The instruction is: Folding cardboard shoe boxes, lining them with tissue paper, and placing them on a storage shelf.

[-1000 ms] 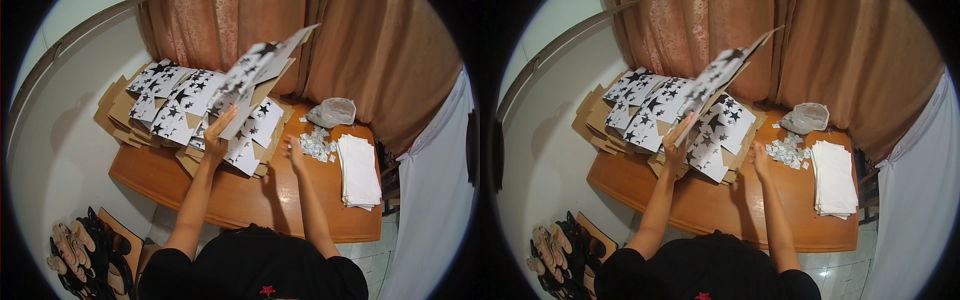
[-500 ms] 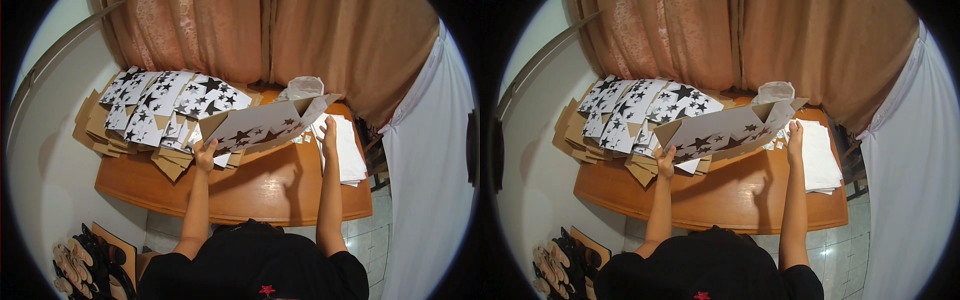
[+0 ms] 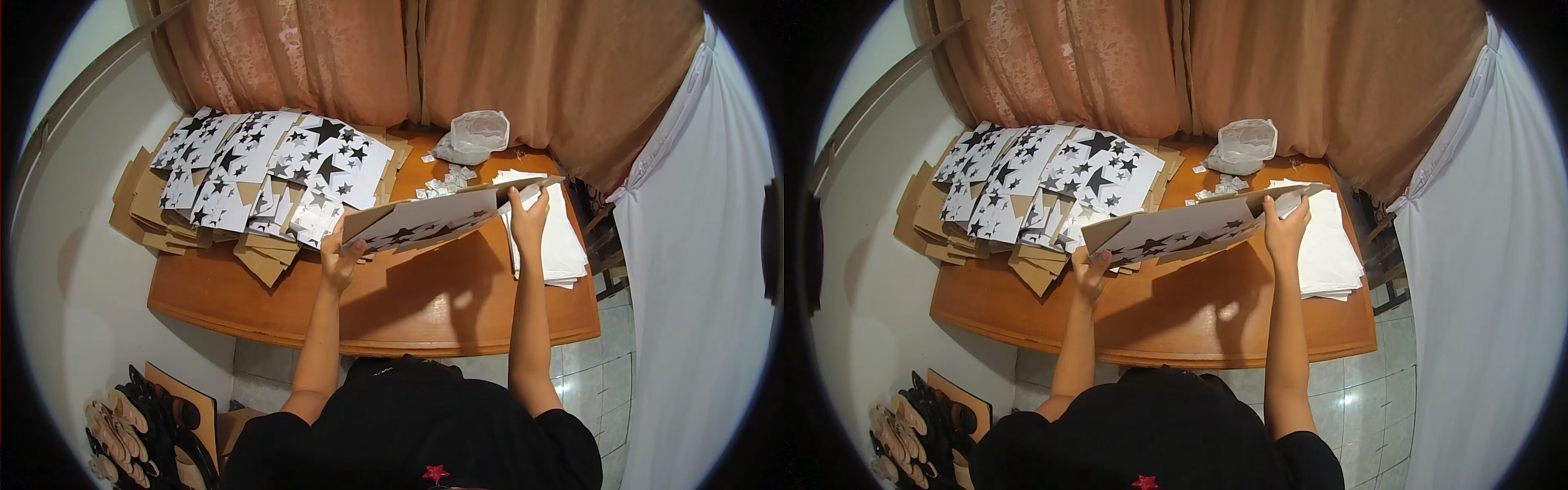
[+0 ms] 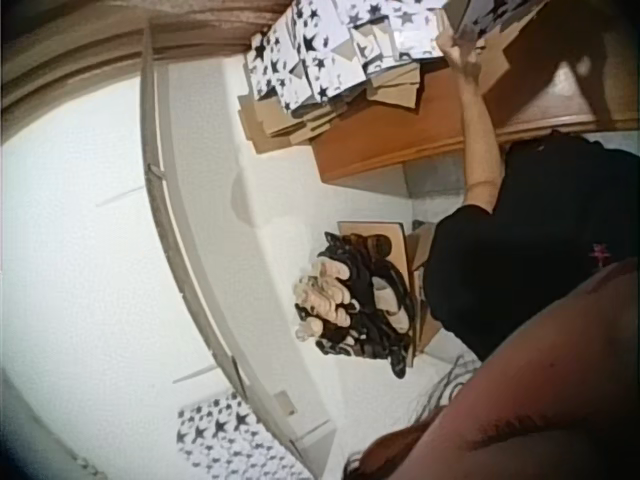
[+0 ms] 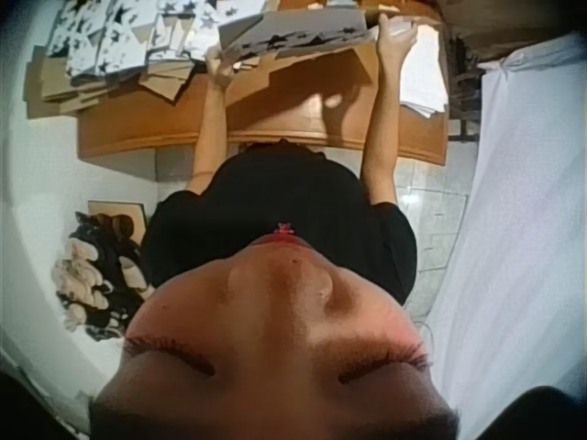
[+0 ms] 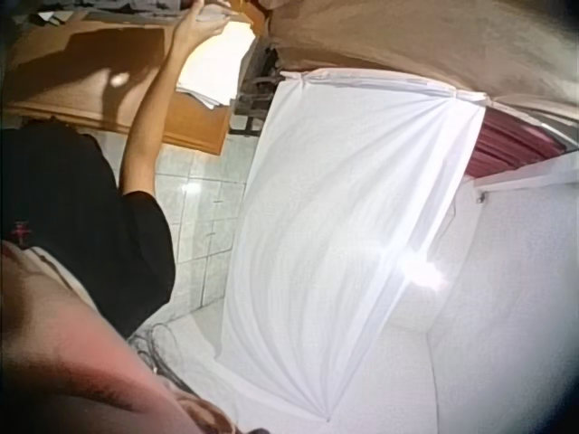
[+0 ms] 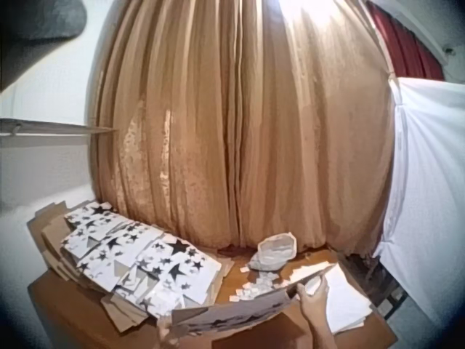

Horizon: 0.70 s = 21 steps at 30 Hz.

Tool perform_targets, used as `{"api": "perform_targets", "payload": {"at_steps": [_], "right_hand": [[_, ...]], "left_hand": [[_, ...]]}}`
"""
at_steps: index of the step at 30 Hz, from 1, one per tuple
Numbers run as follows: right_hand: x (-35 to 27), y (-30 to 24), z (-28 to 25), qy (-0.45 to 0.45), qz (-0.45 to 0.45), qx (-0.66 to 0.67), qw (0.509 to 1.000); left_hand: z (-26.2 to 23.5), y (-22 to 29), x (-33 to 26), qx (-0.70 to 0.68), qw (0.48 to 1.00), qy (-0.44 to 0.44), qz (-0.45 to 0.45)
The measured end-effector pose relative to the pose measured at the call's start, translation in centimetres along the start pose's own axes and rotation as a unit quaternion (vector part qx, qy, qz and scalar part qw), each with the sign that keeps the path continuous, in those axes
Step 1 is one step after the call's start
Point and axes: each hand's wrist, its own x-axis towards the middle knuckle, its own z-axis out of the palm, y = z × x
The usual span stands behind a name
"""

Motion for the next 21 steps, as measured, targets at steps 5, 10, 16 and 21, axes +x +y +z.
{"api": "perform_targets", "payload": {"at_steps": [5,10,16,21], "right_hand": [[-1.6,-1.2,-0.4,-0.025,0.114,0.111,0.987],[-4.0,-2.4,-1.2,-0.053,0.128,0.168,0.976],[-8.5,-2.3,-1.6,-0.104,0.091,0.267,0.954],[-11.2,2.5,-2.2,-0.091,0.020,0.244,0.965]], "left_hand": [[-0.8,-1.0,-1.6,0.079,0.996,-0.027,-0.017],[-1.7,0.4,-2.5,0.027,0.998,0.018,-0.059],[-4.3,1.9,-2.9,-0.007,0.954,0.076,-0.291],[-5.8,0.4,-4.5,-0.063,0.933,0.071,-0.348]]}}
